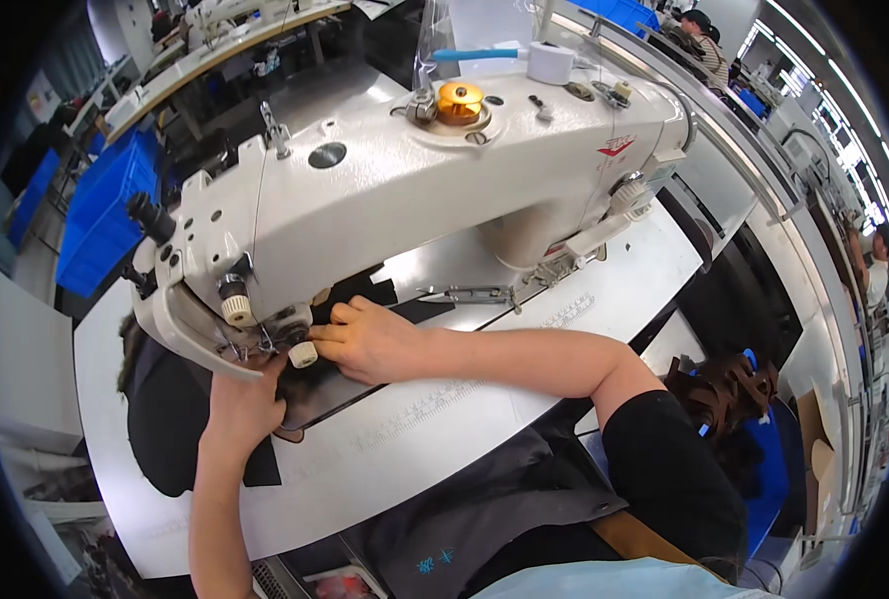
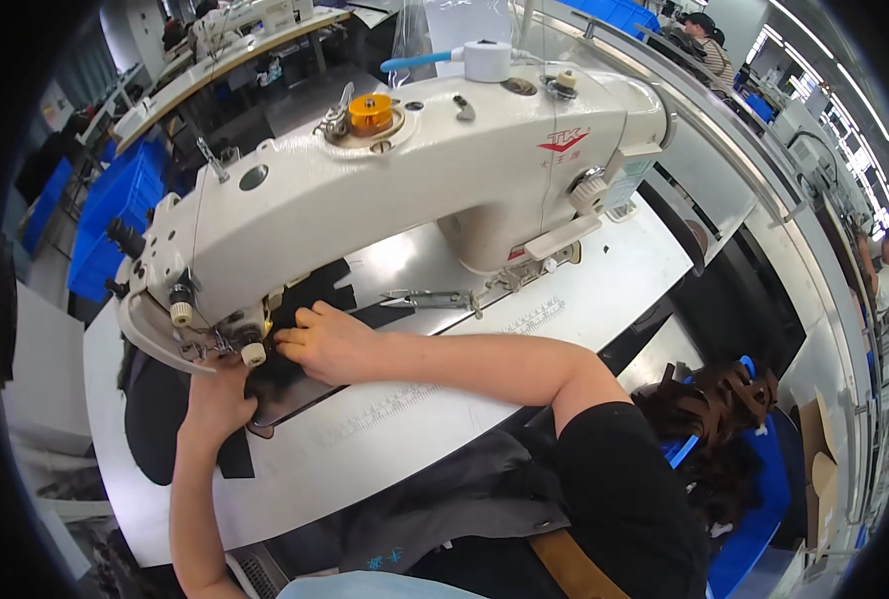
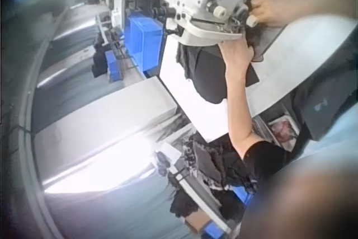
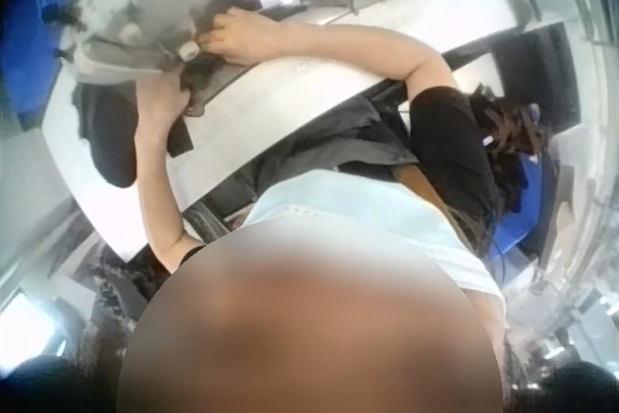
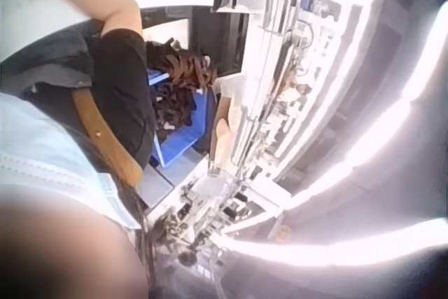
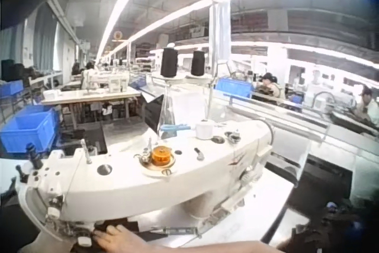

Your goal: Sewing a fur lining or trim onto a black leather garment component using a sewing machine.

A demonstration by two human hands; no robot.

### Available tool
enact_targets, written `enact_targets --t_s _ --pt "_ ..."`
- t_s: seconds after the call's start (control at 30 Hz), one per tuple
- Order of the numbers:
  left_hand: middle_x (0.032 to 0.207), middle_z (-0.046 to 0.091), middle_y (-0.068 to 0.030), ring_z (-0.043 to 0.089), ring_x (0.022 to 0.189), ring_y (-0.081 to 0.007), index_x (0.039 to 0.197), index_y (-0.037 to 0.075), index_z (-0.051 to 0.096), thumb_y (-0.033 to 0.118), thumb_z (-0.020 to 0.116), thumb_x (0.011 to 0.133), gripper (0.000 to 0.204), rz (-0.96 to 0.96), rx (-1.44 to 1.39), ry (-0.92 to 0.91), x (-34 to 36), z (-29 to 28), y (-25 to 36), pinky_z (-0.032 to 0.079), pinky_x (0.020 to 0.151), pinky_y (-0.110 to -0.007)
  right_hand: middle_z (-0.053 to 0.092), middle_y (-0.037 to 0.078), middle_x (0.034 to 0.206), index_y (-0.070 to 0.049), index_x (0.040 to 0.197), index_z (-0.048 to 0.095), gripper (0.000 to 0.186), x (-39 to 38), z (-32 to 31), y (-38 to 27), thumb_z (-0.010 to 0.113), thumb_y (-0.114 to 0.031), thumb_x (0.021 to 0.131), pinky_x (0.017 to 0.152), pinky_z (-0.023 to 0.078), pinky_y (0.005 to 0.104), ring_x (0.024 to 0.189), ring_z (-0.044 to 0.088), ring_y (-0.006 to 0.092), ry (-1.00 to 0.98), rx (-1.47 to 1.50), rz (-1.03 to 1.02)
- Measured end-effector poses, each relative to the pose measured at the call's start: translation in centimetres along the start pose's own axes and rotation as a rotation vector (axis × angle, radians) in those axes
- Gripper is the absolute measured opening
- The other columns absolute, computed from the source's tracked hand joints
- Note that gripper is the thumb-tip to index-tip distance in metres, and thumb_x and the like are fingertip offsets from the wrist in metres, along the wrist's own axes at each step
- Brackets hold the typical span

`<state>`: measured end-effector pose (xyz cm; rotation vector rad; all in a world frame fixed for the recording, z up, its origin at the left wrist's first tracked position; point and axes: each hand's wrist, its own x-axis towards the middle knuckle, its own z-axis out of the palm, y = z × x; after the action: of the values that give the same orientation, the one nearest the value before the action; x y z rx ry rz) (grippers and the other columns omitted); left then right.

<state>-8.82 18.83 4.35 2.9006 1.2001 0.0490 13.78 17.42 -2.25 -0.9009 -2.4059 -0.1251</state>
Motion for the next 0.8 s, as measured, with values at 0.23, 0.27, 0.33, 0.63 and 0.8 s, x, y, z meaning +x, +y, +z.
enact_targets --t_s 0.23,0.27,0.33,0.63,0.8 --pt "0.116 0.061 -0.0105 0.049 0.117 -0.0326 0.111 0.003 0.065 0.001 0.062 0.058 0.054 0.026 -0.022 0.075 0.1 -0.2 0.2 0.035 0.104 -0.045 0.064 0.002 0.112 -0.006 0.104 0.066 0.033 0.1 0.1 0.0 0.065 -0.017 0.073 0.072 0.039 0.0331 0.085 0.051 0.0193 0.036 -0.007 -0.001" --pt "0.119 0.06 -0.01 0.047 0.119 -0.0324 0.113 0.003 0.065 0.001 0.062 0.058 0.054 0.003 -0.04 0.063 0.0 -0.3 0.2 0.032 0.106 -0.046 0.064 0.002 0.112 -0.006 0.104 0.066 0.033 0.2 0.1 -0.1 0.065 -0.017 0.073 0.072 0.039 0.0331 0.085 0.051 0.0193 0.04 -0.008 -0.005" --pt "0.12 0.059 -0.0096 0.046 0.121 -0.0322 0.115 0.004 0.064 0.001 0.061 0.059 0.056 0.009 -0.023 0.091 -0.1 0.1 0.2 0.029 0.107 -0.048 0.065 0.002 0.11 -0.008 0.103 0.066 0.029 0.2 -0.1 -0.1 0.065 -0.018 0.076 0.073 0.04 0.0337 0.086 0.053 0.0197 0.036 -0.016 0.007" --pt "0.115 0.06 -0.005 0.048 0.112 -0.0262 0.117 0.01 0.063 0.0 0.058 0.066 0.053 0.057 -0.033 0.181 -1.4 0.3 2.8 0.024 0.105 -0.051 0.063 0.003 0.11 -0.008 0.102 0.065 0.025 -0.8 -0.2 0.9 0.063 -0.015 0.078 0.081 0.043 0.0357 0.098 0.055 0.0218 -0.051 0.099 -0.028" --pt "0.112 0.061 -0.0018 0.05 0.107 -0.0245 0.109 0.014 0.067 -0.004 0.054 0.065 0.049 0.031 0.043 0.205 -3.9 1.6 -0.3 0.028 0.102 -0.05 0.063 0.003 0.104 -0.009 0.096 0.066 0.024 0.2 1.0 -1.5 0.061 -0.014 0.074 0.084 0.043 0.0365 0.101 0.054 0.0226 0.074 -0.033 -0.054"
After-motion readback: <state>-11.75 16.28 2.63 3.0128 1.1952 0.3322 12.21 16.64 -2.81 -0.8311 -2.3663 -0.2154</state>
